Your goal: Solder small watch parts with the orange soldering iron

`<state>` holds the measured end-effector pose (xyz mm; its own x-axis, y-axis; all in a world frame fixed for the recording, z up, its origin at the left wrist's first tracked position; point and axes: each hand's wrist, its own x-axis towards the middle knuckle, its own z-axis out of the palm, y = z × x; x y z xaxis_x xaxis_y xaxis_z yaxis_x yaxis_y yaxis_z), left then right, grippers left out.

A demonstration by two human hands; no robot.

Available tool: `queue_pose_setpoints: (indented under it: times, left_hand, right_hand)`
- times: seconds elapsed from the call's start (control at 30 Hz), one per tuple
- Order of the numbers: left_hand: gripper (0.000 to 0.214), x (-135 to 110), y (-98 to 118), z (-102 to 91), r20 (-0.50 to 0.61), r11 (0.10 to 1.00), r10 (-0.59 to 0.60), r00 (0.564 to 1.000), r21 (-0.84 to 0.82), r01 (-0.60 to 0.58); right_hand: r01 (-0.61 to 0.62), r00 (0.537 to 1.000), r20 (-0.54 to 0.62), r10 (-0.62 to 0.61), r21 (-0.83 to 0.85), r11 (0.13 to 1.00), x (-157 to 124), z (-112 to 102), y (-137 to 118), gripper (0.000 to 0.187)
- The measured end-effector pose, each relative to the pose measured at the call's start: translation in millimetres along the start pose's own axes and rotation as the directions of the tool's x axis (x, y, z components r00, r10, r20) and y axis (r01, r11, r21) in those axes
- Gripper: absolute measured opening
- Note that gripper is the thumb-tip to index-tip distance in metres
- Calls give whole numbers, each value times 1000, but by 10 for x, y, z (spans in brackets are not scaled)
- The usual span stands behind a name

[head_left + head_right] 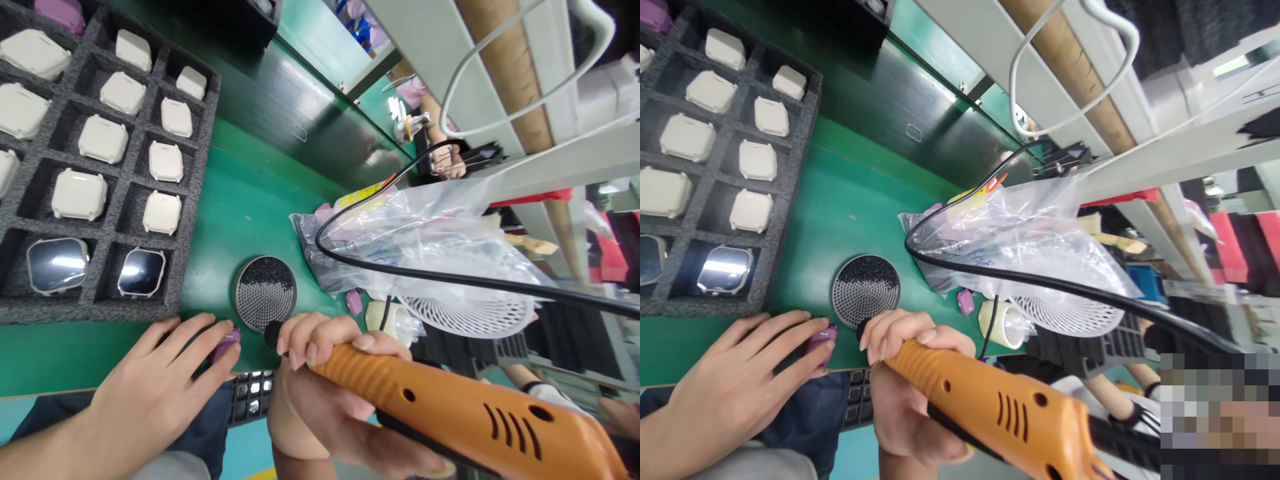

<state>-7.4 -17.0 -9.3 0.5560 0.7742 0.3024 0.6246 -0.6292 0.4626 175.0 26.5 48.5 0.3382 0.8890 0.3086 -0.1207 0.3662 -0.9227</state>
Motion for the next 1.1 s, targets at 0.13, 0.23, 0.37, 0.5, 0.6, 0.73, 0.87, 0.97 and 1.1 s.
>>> queue_pose_setpoints:
  times: [0.13,0.23,0.37,0.5,0.6,0.73,0.87,0.97,1.1]
  left_hand:
    - [31,7,-4,10,-18,1000,1,1000,-9,-1]
    - [30,9,-1,8,-21,1000,3,1000,-4,-3]
    - [29,29,6,-14,-37,1000,3,999,-10,-3]
    - [28,69,14,-39,-49,999,-49,998,5,49]
    - [26,115,40,-46,-57,992,-125,991,-35,123]
    - [20,196,94,-27,-95,971,-221,971,-118,209]
    - [19,237,118,-3,-119,956,-270,955,-149,252]
    - [13,233,118,-14,-124,949,-276,953,-191,250]
    - [8,233,117,-44,-129,942,-276,953,-233,241]
  right_hand:
    - [26,999,22,-25,-37,999,34,-2,-70,61]
    - [10,1000,22,-8,-86,996,66,-18,-178,47]
    - [7,1000,16,-6,-109,994,98,3,-281,46]
    - [33,999,-10,-35,-118,992,117,58,-329,43]
    - [49,999,17,-47,-98,994,102,88,-351,41]
    - [36,999,37,-34,-54,998,35,128,-368,40]
    - [25,997,76,-24,-16,1000,-35,142,-381,31]
    - [7,993,120,-8,6,1000,-64,115,-377,37]
    - [-31,994,106,31,4,999,-75,121,-375,44]
